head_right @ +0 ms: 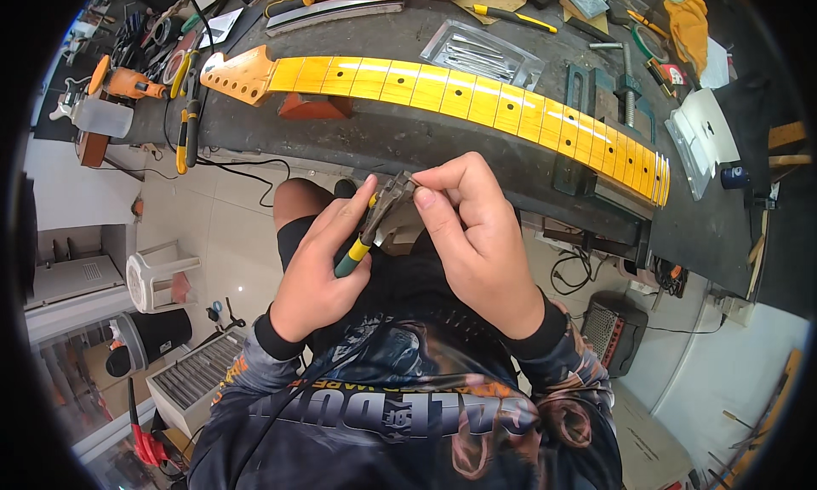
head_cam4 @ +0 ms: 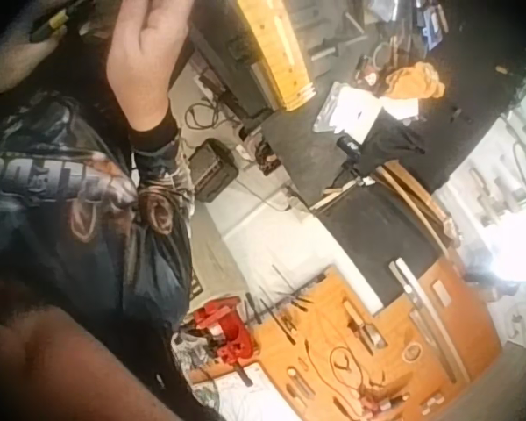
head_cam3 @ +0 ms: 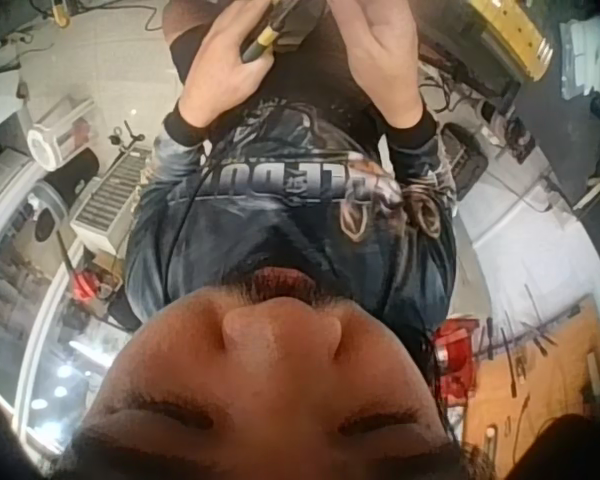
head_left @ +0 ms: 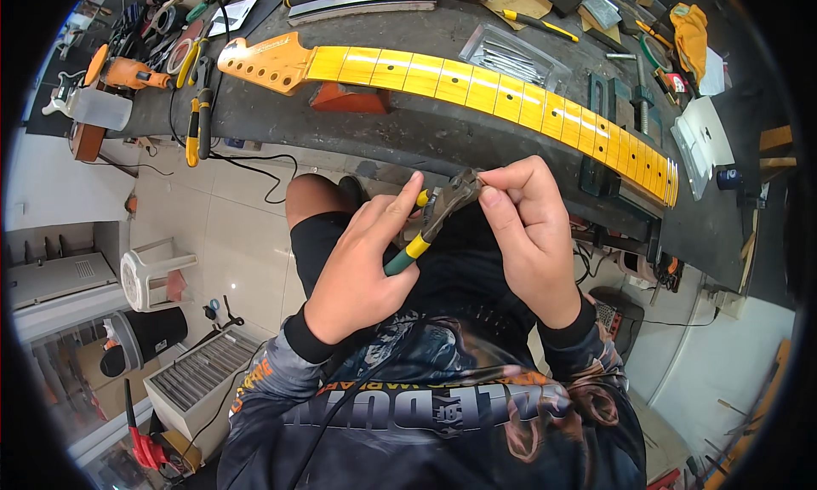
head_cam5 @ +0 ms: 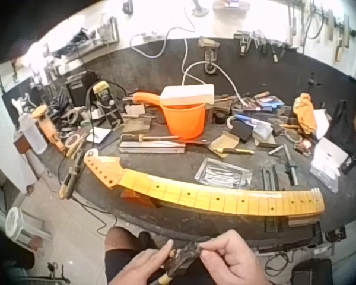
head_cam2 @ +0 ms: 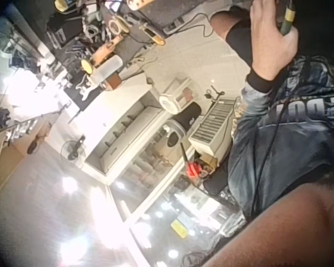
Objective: The person uses cutters to trim and shape metal fret wire pieces by hand while working at a bench with a guitar neck.
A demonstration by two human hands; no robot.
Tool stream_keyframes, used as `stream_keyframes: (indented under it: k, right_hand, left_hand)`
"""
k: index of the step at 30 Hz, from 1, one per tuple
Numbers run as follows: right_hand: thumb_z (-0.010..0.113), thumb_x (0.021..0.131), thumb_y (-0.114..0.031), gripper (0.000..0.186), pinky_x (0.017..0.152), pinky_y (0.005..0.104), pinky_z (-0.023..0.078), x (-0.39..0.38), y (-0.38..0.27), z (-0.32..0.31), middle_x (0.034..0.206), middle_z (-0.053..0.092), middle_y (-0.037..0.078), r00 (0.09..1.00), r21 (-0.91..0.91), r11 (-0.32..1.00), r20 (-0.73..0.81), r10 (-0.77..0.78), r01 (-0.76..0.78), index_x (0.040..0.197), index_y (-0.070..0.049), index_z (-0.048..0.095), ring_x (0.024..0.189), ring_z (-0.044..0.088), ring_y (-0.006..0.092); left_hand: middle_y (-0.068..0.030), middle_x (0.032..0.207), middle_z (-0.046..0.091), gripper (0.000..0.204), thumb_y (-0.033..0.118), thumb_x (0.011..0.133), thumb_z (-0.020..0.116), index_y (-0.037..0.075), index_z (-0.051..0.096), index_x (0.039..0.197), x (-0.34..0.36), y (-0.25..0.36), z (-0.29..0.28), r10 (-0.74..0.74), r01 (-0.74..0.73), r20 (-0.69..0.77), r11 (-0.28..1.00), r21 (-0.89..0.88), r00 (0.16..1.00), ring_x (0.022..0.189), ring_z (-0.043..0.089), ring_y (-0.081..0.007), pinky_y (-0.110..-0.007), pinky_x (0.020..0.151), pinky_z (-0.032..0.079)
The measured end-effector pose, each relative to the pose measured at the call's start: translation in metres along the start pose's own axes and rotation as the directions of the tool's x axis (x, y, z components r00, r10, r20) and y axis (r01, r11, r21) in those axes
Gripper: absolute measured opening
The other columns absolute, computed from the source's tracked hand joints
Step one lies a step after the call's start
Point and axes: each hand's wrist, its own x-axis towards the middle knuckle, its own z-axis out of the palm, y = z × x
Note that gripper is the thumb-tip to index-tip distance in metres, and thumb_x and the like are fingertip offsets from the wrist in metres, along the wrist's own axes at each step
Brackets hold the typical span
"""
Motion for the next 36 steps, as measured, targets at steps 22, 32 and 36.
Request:
stream_keyframes:
  k: [22, 32, 36]
  right_hand:
    - [0.065, 0.114, -0.001, 0.004, 0.070, 0.0250, 0.042, 0.006, 0.010, -0.001, 0.087, 0.064, 0.000, 0.997, -0.091, 0.995, 0.067, -0.038, 0.044, 0.116, 0.001, 0.062, 0.080, 0.050, 0.0036]
    - [0.065, 0.114, -0.002, 0.004, 0.070, 0.0251, 0.042, 0.005, 0.013, 0.003, 0.087, 0.062, -0.001, 0.996, -0.135, 0.989, 0.072, -0.057, 0.066, 0.115, 0.000, 0.062, 0.081, 0.049, 0.0036]
    - [0.063, 0.116, -0.004, 0.004, 0.073, 0.0246, 0.043, 0.001, 0.014, 0.005, 0.088, 0.061, -0.002, 0.999, -0.041, 0.999, 0.036, 0.003, -0.001, 0.117, -0.001, 0.061, 0.082, 0.050, 0.0031]
  left_hand:
    - [-0.0179, 0.111, 0.071, 0.070, -0.007, 0.097, 0.067, 0.002, 0.055, 0.166, -0.008, -0.007, 0.003, -0.074, 0.074, 0.009, 0.993, -0.091, 0.997, 0.102, 0.069, -0.0331, -0.037, 0.101, 0.053]
    - [-0.0165, 0.110, 0.073, 0.040, 0.009, 0.109, 0.070, -0.002, 0.065, 0.147, -0.014, -0.021, 0.016, -0.035, 0.026, -0.081, 0.993, -0.115, 0.996, 0.098, 0.070, -0.0296, -0.037, 0.096, 0.055]
    - [-0.0103, 0.104, 0.072, 0.033, 0.017, 0.113, 0.069, -0.001, 0.068, 0.141, -0.023, -0.016, 0.017, -0.204, 0.173, -0.106, 0.954, -0.246, 0.973, 0.091, 0.067, -0.0170, -0.033, 0.088, 0.054]
